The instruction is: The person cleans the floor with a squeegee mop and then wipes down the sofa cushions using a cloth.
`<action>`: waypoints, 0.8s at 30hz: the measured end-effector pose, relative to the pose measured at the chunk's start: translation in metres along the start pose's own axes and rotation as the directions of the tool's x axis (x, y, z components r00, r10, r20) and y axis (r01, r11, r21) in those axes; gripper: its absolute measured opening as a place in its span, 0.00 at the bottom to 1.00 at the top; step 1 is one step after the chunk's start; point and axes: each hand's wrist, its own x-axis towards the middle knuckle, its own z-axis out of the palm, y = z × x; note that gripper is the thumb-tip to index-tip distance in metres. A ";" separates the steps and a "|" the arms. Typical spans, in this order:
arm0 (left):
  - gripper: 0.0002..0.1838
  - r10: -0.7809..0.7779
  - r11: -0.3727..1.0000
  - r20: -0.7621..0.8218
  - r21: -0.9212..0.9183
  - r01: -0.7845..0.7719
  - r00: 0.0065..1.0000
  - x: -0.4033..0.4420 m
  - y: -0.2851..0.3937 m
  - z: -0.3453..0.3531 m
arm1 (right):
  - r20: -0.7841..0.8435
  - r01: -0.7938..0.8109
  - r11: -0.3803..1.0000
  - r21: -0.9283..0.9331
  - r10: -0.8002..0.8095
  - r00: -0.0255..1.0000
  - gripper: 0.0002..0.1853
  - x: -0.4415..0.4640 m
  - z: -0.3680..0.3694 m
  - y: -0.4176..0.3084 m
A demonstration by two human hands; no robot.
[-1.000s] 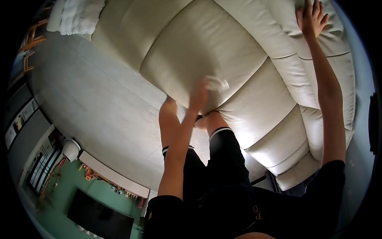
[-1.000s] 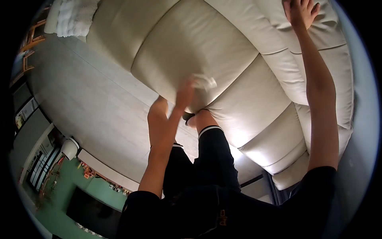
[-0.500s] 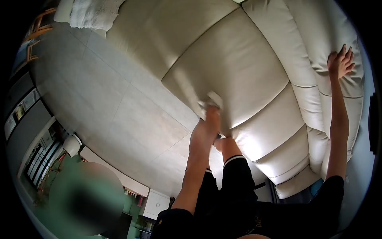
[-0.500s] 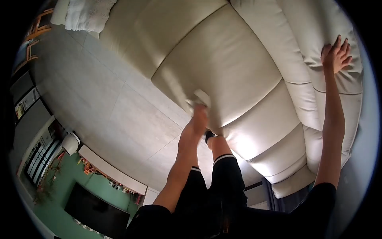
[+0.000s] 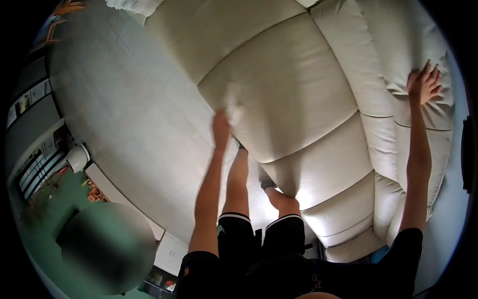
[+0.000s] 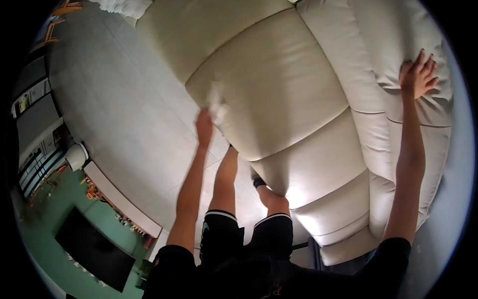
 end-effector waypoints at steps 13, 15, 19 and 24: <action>0.11 0.063 0.998 0.106 -0.004 -0.063 0.992 -0.210 0.136 0.181 | 0.363 0.137 0.985 -0.105 -0.091 0.927 0.29 0.044 -0.124 0.108; 0.09 0.051 0.995 0.303 0.064 -0.074 0.952 -0.240 0.226 0.200 | 0.306 -0.116 0.974 -0.195 0.173 0.936 0.27 0.016 -0.107 0.146; 0.11 -0.013 0.953 0.390 -0.273 0.129 0.921 -0.228 0.321 0.229 | 0.208 -0.285 0.948 -0.139 0.310 0.928 0.25 -0.011 -0.047 0.179; 0.10 0.216 0.960 0.233 -0.227 -0.163 0.948 -0.067 0.333 0.229 | 0.346 -0.451 0.885 -0.117 0.462 0.816 0.27 -0.010 -0.040 0.177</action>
